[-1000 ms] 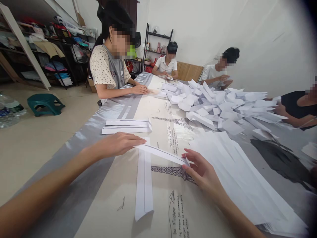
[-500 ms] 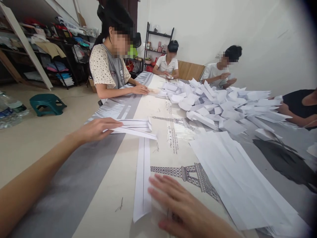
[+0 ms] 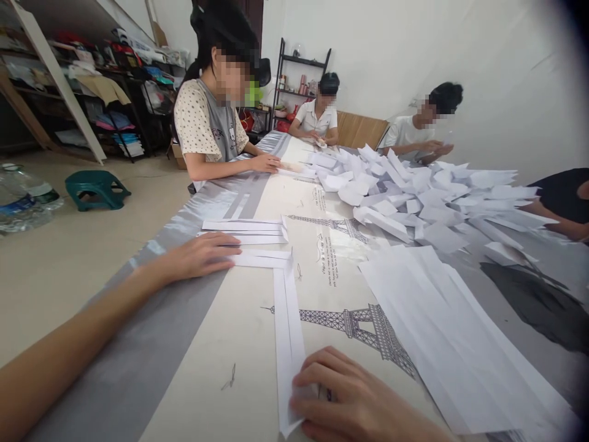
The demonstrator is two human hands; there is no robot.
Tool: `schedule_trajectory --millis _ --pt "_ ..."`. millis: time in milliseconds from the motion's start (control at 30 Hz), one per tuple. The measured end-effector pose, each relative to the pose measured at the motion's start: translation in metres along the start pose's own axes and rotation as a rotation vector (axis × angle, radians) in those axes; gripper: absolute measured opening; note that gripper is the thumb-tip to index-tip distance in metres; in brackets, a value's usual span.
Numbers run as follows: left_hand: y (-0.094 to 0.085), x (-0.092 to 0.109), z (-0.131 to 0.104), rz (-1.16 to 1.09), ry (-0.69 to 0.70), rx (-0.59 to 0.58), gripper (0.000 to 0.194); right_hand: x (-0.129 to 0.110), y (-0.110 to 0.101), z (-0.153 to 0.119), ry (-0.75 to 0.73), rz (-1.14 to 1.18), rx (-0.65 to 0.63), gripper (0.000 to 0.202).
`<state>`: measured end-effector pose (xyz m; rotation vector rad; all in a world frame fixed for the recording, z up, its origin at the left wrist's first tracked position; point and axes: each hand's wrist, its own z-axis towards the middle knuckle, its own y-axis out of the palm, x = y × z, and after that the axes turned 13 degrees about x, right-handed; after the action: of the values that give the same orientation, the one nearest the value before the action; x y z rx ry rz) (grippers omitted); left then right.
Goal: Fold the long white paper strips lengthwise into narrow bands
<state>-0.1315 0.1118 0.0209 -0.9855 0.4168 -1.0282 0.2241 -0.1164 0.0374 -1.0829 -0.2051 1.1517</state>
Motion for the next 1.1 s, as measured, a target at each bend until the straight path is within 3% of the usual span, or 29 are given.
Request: schedule_trajectory --millis 133,267,600,733,833,933,1033,1100 --pt "0.012 -0.002 -0.004 0.099 0.008 0.138 0.036 0.0 -0.003 -0.002 0.061 0.049 -0.052 0.011" --pt "0.014 -0.001 -0.005 0.164 -0.034 0.185 0.036 0.001 -0.003 -0.004 0.099 0.085 -0.043 0.012" --pt "0.027 -0.007 -0.004 0.239 -0.272 0.106 0.06 0.002 -0.007 0.0 0.137 0.145 -0.082 0.016" --pt "0.031 -0.016 -0.003 0.172 -0.307 0.096 0.064 0.001 -0.011 0.004 0.171 0.228 -0.103 0.021" --pt "0.032 -0.021 0.003 0.143 -0.321 0.083 0.068 0.004 -0.011 0.002 0.197 0.289 -0.048 0.026" --pt "0.032 -0.025 0.009 0.137 -0.308 0.077 0.069 0.022 -0.015 -0.008 0.286 0.13 0.072 0.03" --pt "0.033 -0.033 0.014 0.144 -0.287 0.068 0.065 0.055 -0.031 -0.027 0.462 -0.317 0.215 0.036" --pt "0.034 -0.038 0.016 0.146 -0.281 0.065 0.061 0.078 -0.047 -0.042 0.606 -0.599 0.228 0.045"
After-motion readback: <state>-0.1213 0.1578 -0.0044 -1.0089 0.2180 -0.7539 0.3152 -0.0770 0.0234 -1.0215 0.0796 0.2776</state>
